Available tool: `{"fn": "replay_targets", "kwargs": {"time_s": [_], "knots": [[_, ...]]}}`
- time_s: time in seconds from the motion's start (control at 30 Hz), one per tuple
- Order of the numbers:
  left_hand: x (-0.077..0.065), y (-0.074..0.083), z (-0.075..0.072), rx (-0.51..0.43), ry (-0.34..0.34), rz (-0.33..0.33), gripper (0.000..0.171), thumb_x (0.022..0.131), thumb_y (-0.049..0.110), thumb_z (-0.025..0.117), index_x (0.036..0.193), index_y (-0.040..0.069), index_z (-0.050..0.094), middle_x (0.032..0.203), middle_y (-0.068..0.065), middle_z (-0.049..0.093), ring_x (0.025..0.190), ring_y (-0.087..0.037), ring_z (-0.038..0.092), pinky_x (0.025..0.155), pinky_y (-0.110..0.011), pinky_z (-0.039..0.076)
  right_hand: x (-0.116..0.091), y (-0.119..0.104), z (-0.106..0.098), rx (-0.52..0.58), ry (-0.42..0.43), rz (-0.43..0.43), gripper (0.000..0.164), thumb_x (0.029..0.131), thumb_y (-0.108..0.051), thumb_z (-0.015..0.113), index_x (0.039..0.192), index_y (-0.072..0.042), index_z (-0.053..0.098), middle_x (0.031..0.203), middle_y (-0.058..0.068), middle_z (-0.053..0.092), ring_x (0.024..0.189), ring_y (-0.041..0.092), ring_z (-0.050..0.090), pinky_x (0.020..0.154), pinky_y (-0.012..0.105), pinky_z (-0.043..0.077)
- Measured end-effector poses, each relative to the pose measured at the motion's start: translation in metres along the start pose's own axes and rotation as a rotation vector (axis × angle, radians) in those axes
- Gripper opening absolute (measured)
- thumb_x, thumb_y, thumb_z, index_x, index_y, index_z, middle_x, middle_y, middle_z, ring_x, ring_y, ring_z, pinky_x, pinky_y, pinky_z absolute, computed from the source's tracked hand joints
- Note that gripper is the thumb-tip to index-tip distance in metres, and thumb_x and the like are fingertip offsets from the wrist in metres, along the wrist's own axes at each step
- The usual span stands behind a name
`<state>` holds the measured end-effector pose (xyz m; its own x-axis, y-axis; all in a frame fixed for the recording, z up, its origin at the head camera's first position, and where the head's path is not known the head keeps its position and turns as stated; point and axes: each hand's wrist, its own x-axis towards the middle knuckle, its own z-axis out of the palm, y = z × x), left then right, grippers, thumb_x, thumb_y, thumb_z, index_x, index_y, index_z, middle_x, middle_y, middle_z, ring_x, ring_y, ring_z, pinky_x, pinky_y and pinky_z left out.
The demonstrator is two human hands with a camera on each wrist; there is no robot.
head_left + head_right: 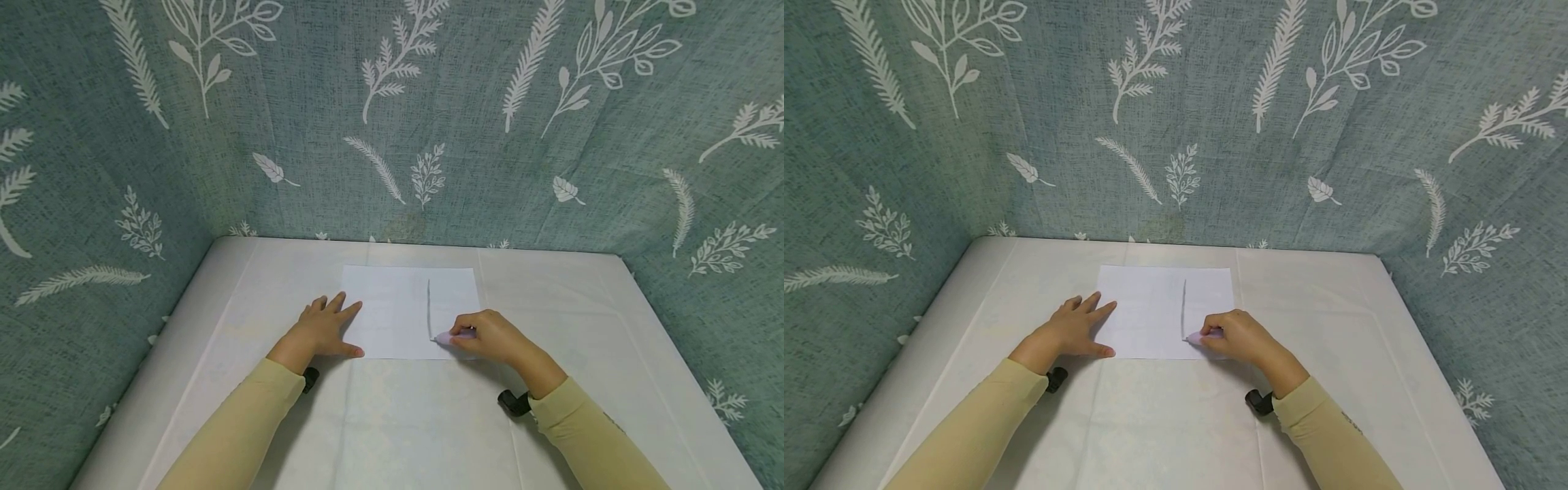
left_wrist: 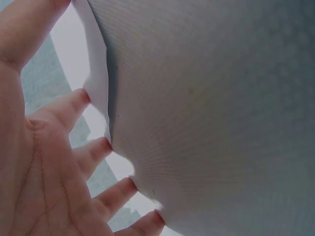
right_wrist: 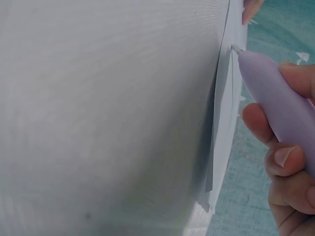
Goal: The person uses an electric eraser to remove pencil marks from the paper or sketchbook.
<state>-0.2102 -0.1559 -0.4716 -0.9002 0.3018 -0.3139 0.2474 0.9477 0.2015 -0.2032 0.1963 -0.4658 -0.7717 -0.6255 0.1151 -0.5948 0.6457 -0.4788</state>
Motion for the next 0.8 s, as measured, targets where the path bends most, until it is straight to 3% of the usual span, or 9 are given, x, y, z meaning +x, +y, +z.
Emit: {"fn": "replay_targets", "kwargs": {"time_s": [0.8], "knots": [[-0.0021, 0.0022, -0.0028, 0.003, -0.009, -0.002, 0.105, 0.076, 0.064, 0.077, 0.16, 0.022, 0.03, 0.165, -0.02, 0.016, 0.146, -0.053, 0.016, 0.115, -0.066, 0.018, 0.0025, 0.0023, 0.0016, -0.025, 0.055, 0.006, 0.006, 0.087, -0.018, 0.079, 0.09, -0.014, 0.077, 0.087, -0.003, 0.075, 0.075, 0.007, 0.062, 0.07, 0.032, 0.053]]}}
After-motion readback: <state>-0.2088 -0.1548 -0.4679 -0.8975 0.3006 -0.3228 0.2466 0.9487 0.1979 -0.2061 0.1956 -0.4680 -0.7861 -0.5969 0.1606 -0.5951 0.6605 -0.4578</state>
